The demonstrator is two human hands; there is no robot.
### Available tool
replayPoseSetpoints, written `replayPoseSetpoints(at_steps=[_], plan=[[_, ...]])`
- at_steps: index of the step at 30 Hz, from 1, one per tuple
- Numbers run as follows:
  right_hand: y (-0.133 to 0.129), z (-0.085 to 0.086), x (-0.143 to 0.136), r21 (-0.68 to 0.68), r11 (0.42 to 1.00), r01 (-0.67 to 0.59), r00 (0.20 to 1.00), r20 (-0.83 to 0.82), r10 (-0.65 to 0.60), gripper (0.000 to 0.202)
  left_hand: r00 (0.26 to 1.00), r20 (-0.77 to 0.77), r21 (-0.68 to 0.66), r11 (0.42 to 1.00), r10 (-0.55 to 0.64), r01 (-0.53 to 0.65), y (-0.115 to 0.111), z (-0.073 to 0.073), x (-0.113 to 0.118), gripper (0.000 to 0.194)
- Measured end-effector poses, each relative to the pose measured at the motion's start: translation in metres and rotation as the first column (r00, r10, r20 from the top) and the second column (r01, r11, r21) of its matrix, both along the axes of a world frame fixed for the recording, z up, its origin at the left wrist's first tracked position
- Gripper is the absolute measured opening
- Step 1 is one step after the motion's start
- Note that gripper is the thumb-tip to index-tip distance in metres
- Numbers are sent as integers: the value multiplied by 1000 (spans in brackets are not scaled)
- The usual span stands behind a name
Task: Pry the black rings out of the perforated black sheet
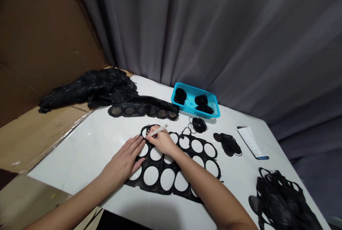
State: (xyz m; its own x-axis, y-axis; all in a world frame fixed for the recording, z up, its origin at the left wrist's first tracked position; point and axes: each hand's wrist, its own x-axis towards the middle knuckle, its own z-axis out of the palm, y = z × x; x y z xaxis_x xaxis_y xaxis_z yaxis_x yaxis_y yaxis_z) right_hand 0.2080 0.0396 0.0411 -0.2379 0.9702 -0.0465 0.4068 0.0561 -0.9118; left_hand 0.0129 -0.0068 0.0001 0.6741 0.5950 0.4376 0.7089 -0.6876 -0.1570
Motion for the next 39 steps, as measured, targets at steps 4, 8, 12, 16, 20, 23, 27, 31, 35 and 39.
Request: replayPoseSetpoints(at_steps=[4, 8, 12, 16, 20, 23, 27, 31, 35, 39], plan=[[1, 2, 1, 1, 1000, 6, 999, 39, -6, 20, 1000, 13, -15, 1000, -6, 6, -1, 0, 0, 53], [-6, -3, -3, 103, 994, -39, 988, 152, 23, 20, 999, 41, -45, 999, -9, 11, 0, -2, 1, 53], [-16, -14, -10, 327, 912, -249, 896, 435, 89, 17, 999, 50, -38, 999, -15, 17, 1, -5, 0, 52], [1, -3, 12, 428, 894, -135, 888, 452, -82, 22, 1000, 30, -63, 998, 2, 0, 0, -3, 0, 52], [28, 25, 55, 540, 768, 344, 827, 213, -520, 24, 1000, -5, -51, 998, 21, -21, -1, 1, 1, 53], [30, 30, 67, 346, 802, 486, 850, 27, -527, 22, 999, 23, -69, 997, 29, -28, 0, 7, -1, 53], [15, 18, 47, -97, 939, 329, 895, -286, -343, 37, 990, 128, -124, 991, 62, -46, -4, 19, -9, 46], [-6, 11, 18, -264, 954, 144, 862, -441, -252, 47, 982, 186, -197, 980, 33, 5, -25, 22, -21, 29], [-32, 7, -1, -301, 953, -10, 886, -445, -132, 38, 990, 141, -192, 981, 5, 22, -46, 12, -28, 34], [-50, 2, -10, -159, 985, -75, 982, -185, 45, 19, 995, 103, -142, 990, 9, 6, -53, 6, -28, 40]])
